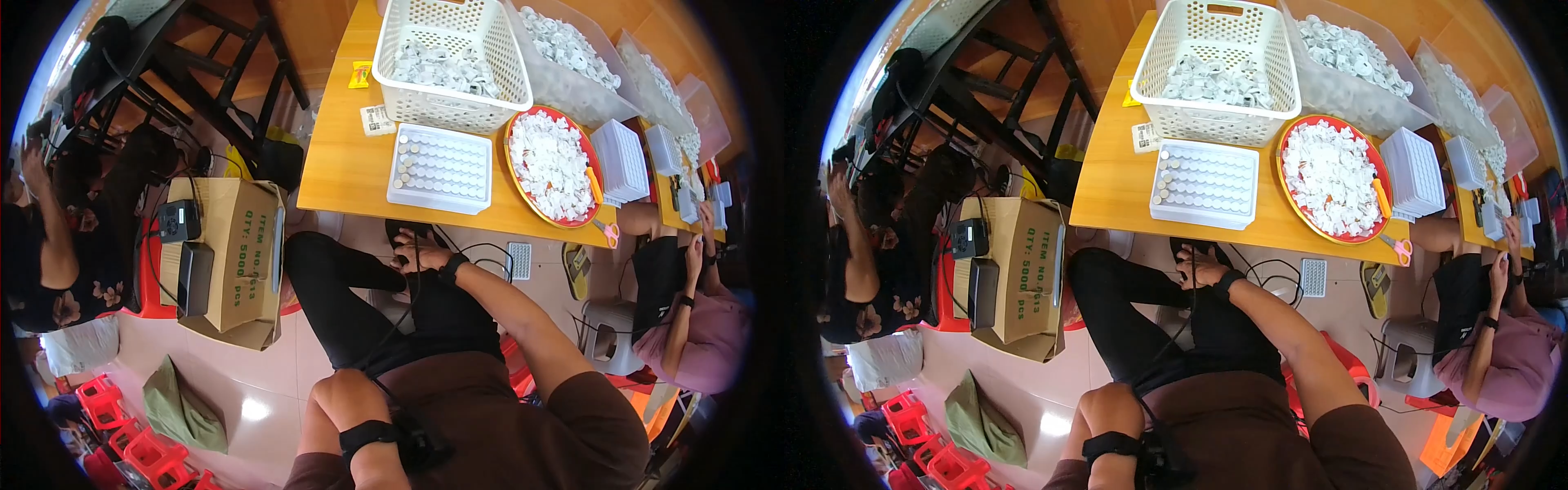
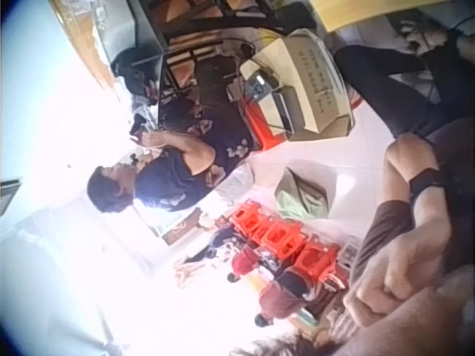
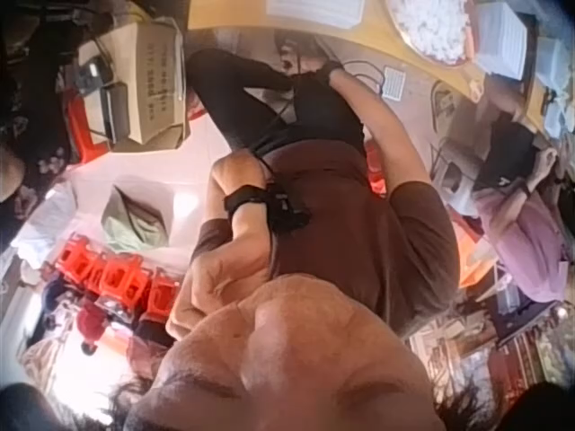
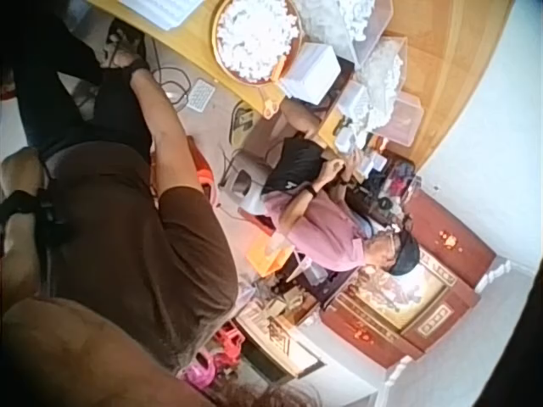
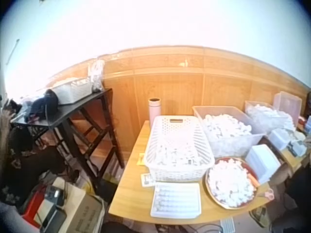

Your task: Assembling small LED components into plastic housings and sorting them into bins.

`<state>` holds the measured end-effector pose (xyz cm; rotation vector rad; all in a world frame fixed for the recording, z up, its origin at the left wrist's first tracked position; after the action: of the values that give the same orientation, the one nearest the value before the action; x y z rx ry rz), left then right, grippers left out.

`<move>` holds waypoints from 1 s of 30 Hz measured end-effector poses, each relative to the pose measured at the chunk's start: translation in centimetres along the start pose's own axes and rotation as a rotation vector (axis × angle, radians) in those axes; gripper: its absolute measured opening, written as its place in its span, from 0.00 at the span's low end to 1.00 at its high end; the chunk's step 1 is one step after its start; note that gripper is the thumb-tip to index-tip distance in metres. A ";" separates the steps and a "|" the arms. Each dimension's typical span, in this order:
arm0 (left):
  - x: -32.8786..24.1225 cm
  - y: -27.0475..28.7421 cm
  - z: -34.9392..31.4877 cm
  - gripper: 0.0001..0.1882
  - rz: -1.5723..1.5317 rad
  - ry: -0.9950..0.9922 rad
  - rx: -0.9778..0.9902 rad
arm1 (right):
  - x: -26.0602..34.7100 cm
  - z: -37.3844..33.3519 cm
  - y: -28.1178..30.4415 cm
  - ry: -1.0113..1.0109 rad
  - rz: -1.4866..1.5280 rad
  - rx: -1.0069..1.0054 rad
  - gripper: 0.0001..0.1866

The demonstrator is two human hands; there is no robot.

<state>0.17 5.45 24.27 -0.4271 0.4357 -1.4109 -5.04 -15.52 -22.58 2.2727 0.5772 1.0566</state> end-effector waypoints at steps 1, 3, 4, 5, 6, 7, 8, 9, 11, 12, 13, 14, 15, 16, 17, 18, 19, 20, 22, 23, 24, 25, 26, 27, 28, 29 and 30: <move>0.3 -0.2 -0.1 0.09 0.000 0.028 0.025 | 0.1 -0.1 0.1 0.012 0.002 -0.018 0.27; 0.1 -0.5 -0.4 0.10 0.069 -0.018 -0.031 | -0.1 -0.1 -0.1 0.021 0.007 -0.034 0.27; -0.2 -0.4 -0.4 0.11 0.138 -0.066 -0.087 | -0.3 0.1 -0.2 0.031 0.000 -0.047 0.26; -0.1 -0.4 -0.4 0.11 0.139 -0.066 -0.087 | -0.2 0.2 0.0 0.043 -0.008 -0.059 0.25; -0.1 -0.4 -0.4 0.11 0.137 -0.075 -0.086 | -0.2 0.2 0.0 0.044 -0.008 -0.060 0.25; -0.2 -0.4 -0.4 0.11 0.136 -0.084 -0.085 | 0.0 0.1 0.0 0.057 -0.008 -0.064 0.24; -0.2 -0.4 -0.4 0.11 0.133 -0.091 -0.086 | 0.1 0.0 0.0 0.068 -0.006 -0.070 0.23; -0.2 -0.4 -0.4 0.11 0.130 -0.098 -0.086 | 0.0 0.0 -0.1 0.067 -0.006 -0.071 0.23; -0.3 -0.4 -0.3 0.12 0.124 -0.111 -0.087 | -0.1 0.1 -0.1 0.052 -0.028 -0.097 0.23; -0.3 -0.4 -0.3 0.12 0.120 -0.117 -0.087 | -0.1 0.1 -0.2 0.050 -0.025 -0.098 0.23; -0.3 -0.4 -0.3 0.12 0.117 -0.122 -0.088 | -0.2 0.1 -0.2 0.052 -0.023 -0.096 0.23; -0.3 -0.4 -0.3 0.12 0.114 -0.128 -0.088 | -0.2 0.1 -0.1 0.055 -0.021 -0.095 0.23; -0.3 -0.3 -0.3 0.12 0.111 -0.134 -0.088 | -0.1 0.0 -0.1 0.053 -0.020 -0.095 0.23; -0.4 -0.3 -0.2 0.12 0.108 -0.140 -0.089 | -0.1 0.0 -0.1 0.058 -0.014 -0.095 0.23; -0.5 -0.1 -0.3 0.12 0.107 -0.139 -0.089 | 0.1 0.0 0.1 0.062 -0.010 -0.094 0.24; -0.3 -0.1 -0.5 0.13 0.056 -0.086 -0.028 | 0.3 -0.1 0.1 0.061 -0.009 -0.095 0.24; -0.4 -0.1 -0.6 0.14 0.006 -0.033 0.032 | 0.4 -0.1 0.2 0.053 -0.016 -0.087 0.24; -1.6 0.2 -0.7 0.14 0.003 -0.032 0.029 | 0.3 -0.2 0.3 0.043 -0.023 -0.079 0.24; -3.7 0.7 -1.0 0.17 0.233 0.089 0.059 | -0.3 -0.3 0.3 0.033 -0.013 -0.078 0.24; -3.4 0.6 -0.9 0.17 0.231 0.088 0.056 | -0.1 -0.3 0.3 0.040 -0.008 -0.076 0.25; -3.2 0.5 -0.9 0.17 0.222 0.052 0.036 | 0.0 -0.2 0.4 0.036 -0.009 -0.076 0.25; -3.0 0.4 -0.9 0.17 0.212 0.015 0.017 | 0.1 -0.2 0.3 0.028 -0.006 -0.058 0.26; -2.4 0.2 -0.8 0.17 0.202 -0.020 0.000 | 0.4 -0.2 0.3 0.022 -0.001 -0.041 0.27; -1.7 0.0 -0.7 0.17 0.193 -0.057 -0.018 | 0.5 -0.2 0.3 0.020 -0.001 -0.042 0.27; -1.1 -0.2 -0.6 0.16 0.184 -0.093 -0.035 | 0.5 -0.1 0.3 0.015 0.002 -0.024 0.28; -0.7 -0.4 -0.6 0.16 0.174 -0.127 -0.053 | 0.5 -0.1 0.2 0.010 0.006 -0.006 0.29; -0.4 -0.5 -0.6 0.16 0.164 -0.162 -0.070 | 0.4 -0.1 0.2 0.007 0.008 -0.006 0.29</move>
<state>-0.57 5.76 24.06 -0.5460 0.3800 -1.1948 -4.81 -15.36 -22.20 2.2682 0.5678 1.0694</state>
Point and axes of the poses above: each hand's wrist, its own z-axis towards the middle knuckle, its own y-axis out of the back of the hand, x = y × z, the point moved 6 cm from there along z, towards the middle knuckle, and after that the axes turned 4 degrees about z, right-handed, at the moved point
